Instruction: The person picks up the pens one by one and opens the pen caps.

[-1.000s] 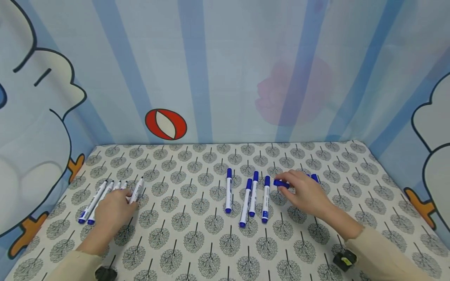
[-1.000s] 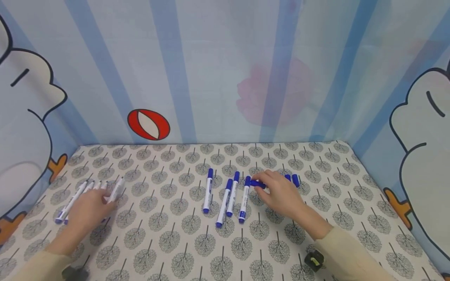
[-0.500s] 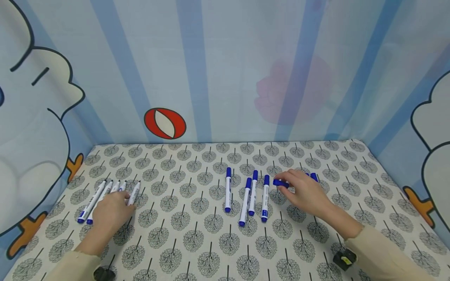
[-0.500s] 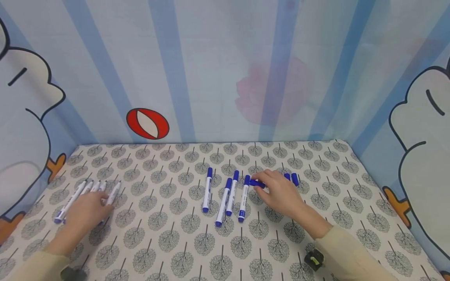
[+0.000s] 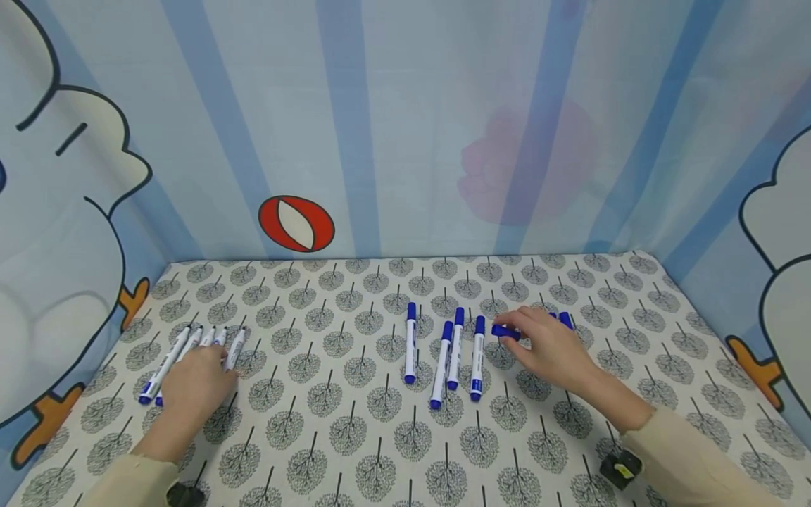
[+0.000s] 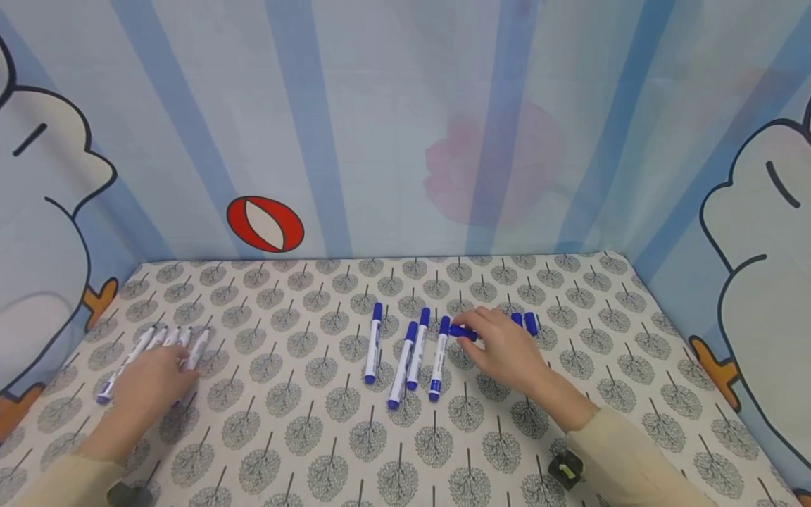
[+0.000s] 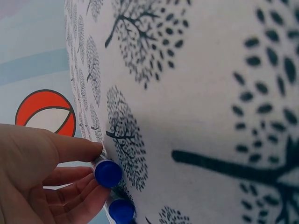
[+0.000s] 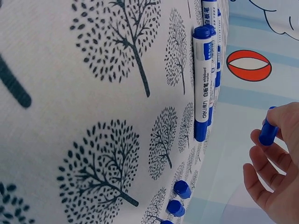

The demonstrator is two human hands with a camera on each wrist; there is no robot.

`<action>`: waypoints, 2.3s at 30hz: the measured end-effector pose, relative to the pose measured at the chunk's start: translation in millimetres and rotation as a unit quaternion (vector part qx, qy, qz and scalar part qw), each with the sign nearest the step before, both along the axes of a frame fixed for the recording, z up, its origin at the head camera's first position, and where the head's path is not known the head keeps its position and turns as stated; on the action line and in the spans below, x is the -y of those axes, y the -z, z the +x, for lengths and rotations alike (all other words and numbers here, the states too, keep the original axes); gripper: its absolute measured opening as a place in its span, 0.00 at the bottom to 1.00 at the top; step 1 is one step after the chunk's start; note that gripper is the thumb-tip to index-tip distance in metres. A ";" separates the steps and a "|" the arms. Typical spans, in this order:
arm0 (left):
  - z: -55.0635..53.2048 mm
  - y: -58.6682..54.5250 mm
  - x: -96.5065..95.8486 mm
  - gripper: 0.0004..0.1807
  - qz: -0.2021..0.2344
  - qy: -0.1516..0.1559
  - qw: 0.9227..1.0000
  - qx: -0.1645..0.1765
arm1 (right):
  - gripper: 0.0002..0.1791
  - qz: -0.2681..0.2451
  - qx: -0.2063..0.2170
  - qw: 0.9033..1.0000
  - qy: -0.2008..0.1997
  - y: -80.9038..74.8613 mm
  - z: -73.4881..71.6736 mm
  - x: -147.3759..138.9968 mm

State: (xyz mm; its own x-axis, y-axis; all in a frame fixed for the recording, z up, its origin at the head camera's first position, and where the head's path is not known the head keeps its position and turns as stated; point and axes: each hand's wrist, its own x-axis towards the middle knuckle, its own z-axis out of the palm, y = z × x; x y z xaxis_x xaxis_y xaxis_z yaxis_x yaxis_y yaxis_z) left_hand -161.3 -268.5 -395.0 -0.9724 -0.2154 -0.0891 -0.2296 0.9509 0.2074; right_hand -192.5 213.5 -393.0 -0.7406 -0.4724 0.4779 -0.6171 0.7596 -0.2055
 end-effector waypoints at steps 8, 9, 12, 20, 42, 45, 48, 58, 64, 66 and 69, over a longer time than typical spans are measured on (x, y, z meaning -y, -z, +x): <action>-0.8 -1.2 2.2 0.19 -0.008 0.003 1.000 0.006 | 0.14 0.001 0.006 1.000 0.003 0.3 0.0 -0.1; -0.6 -0.9 2.4 0.19 -0.008 0.002 1.000 0.005 | 0.14 0.001 0.006 1.000 0.003 0.4 0.0 -0.1; -0.5 -0.4 3.3 0.17 -0.008 0.003 1.000 0.002 | 0.14 0.000 0.006 1.000 0.003 0.7 0.1 -0.1; 0.8 -0.2 4.6 0.15 -0.002 0.002 1.000 0.002 | 0.14 -0.002 -0.001 1.000 0.001 1.0 0.6 -0.1; -5.4 -6.2 0.9 0.20 -0.007 0.016 0.999 -0.040 | 0.13 -0.004 0.010 1.000 0.003 -3.9 -1.2 -1.5; -5.0 -8.1 -2.6 0.20 -0.004 0.023 0.999 -0.048 | 0.13 -0.006 0.014 1.000 0.002 -4.6 -1.3 -2.1; -5.2 -10.0 -6.9 0.19 -0.001 0.034 0.998 -0.057 | 0.13 -0.009 0.016 1.000 0.000 -5.5 -1.4 -2.8; -10.8 -2.8 -27.3 0.14 0.041 0.081 0.990 -0.104 | 0.14 -0.013 0.039 0.999 0.021 -6.8 -4.3 -10.5; -15.1 1.0 -44.9 0.13 0.038 0.113 0.985 -0.126 | 0.13 -0.013 0.031 0.999 0.033 -7.3 -5.5 -15.8; -16.4 1.7 -51.1 0.12 0.039 0.124 0.982 -0.134 | 0.13 -0.012 0.028 0.999 0.044 -7.2 -6.0 -18.3; -18.4 2.9 -60.7 0.12 0.040 0.138 0.980 -0.138 | 0.14 -0.009 0.024 0.998 0.061 -7.0 -7.6 -22.7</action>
